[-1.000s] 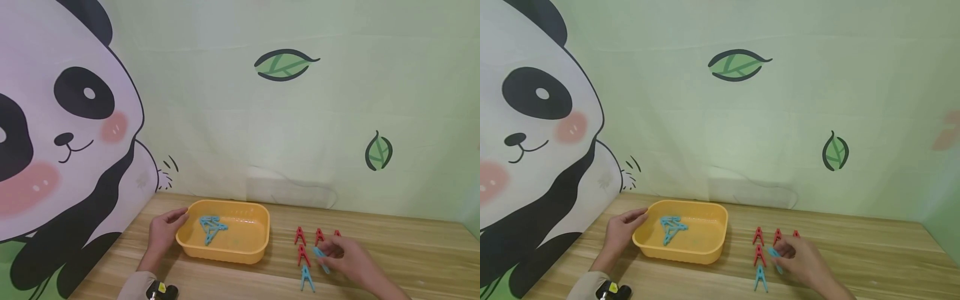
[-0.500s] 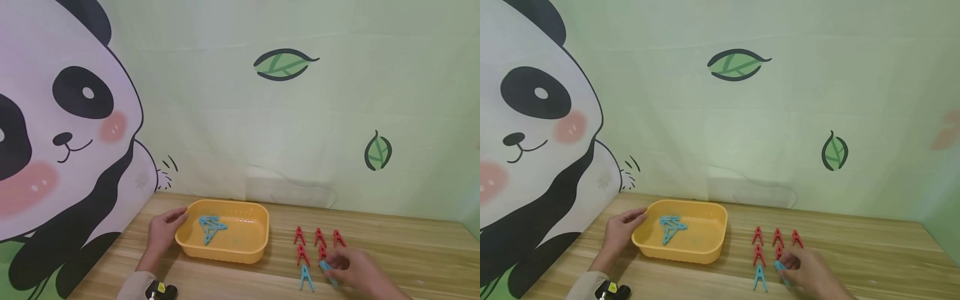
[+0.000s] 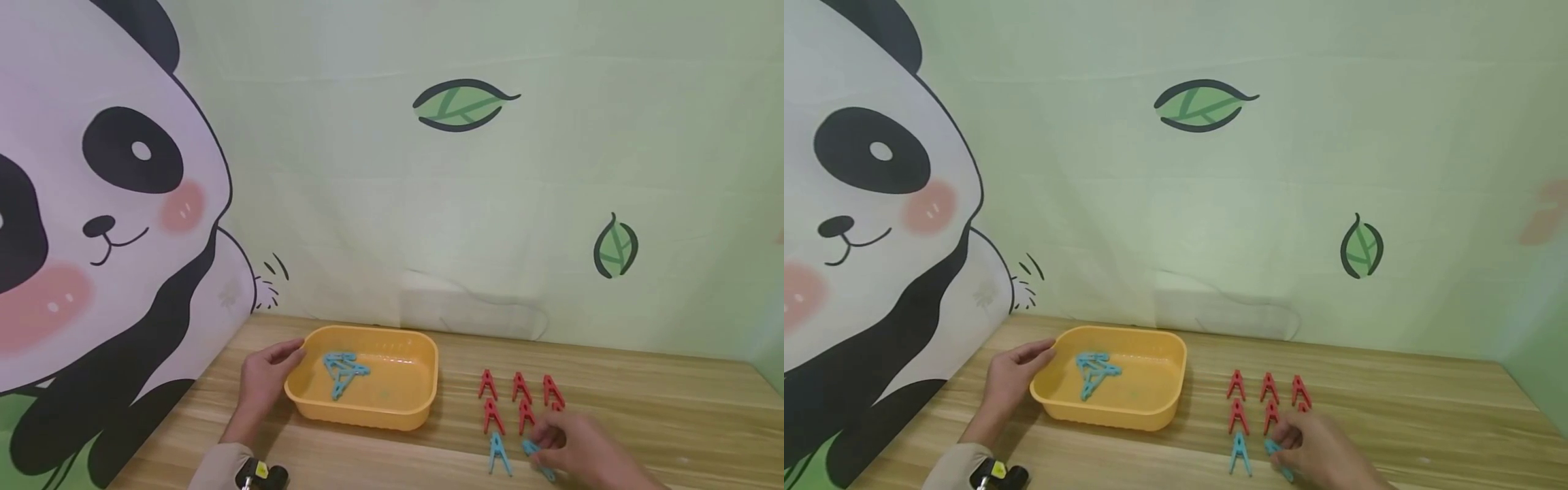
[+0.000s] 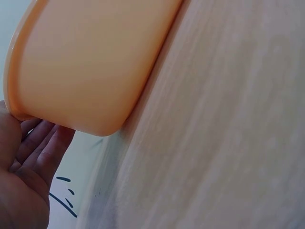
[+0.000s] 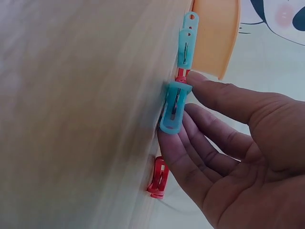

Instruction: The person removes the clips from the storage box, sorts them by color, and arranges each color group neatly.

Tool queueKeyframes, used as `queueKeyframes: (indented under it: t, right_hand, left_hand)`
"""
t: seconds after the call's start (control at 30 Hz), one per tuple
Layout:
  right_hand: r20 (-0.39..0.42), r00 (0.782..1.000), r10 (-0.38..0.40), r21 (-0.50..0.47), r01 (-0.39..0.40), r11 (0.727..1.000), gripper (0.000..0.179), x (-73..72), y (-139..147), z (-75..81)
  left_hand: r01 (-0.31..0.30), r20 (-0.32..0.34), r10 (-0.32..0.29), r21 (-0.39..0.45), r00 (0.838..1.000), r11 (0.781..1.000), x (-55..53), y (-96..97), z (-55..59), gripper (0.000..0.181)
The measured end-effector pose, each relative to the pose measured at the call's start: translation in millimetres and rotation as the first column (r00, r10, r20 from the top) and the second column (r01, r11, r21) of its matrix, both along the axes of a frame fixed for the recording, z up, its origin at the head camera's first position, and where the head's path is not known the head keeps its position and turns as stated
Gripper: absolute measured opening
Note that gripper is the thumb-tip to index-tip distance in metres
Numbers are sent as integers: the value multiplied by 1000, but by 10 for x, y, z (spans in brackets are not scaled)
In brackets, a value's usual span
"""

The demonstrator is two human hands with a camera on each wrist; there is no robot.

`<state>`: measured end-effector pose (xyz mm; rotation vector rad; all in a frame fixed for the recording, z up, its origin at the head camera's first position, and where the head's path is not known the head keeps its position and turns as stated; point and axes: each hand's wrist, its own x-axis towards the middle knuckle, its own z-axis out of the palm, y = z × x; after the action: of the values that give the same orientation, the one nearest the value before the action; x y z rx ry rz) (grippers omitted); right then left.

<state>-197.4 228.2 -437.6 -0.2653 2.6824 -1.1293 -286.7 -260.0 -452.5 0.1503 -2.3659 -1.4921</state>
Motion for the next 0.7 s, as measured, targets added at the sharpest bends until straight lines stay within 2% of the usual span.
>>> queueKeyframes:
  t: [0.17, 0.4, 0.47, 0.7]
  right_hand:
    - [-36, 997, 72, -34, -73, 997, 22, 11, 61, 0]
    - [36, 996, 78, -22, -78, 997, 21, 10, 104, 35]
    - [31, 995, 91, -28, -90, 996, 21, 14, 113, 37]
    - [19, 1000, 3, 32, -3, 999, 20, 29, 64, 19]
  left_hand:
    - [1, -2, -1, -6, 1000, 1000, 2, 3, 0, 31]
    - [2, 17, -2, -4, 1000, 1000, 13, 2, 9, 32]
    - [0, 25, 0, -7, 1000, 1000, 19, 3, 13, 32]
    - [0, 22, 0, -5, 1000, 1000, 30, 7, 20, 32]
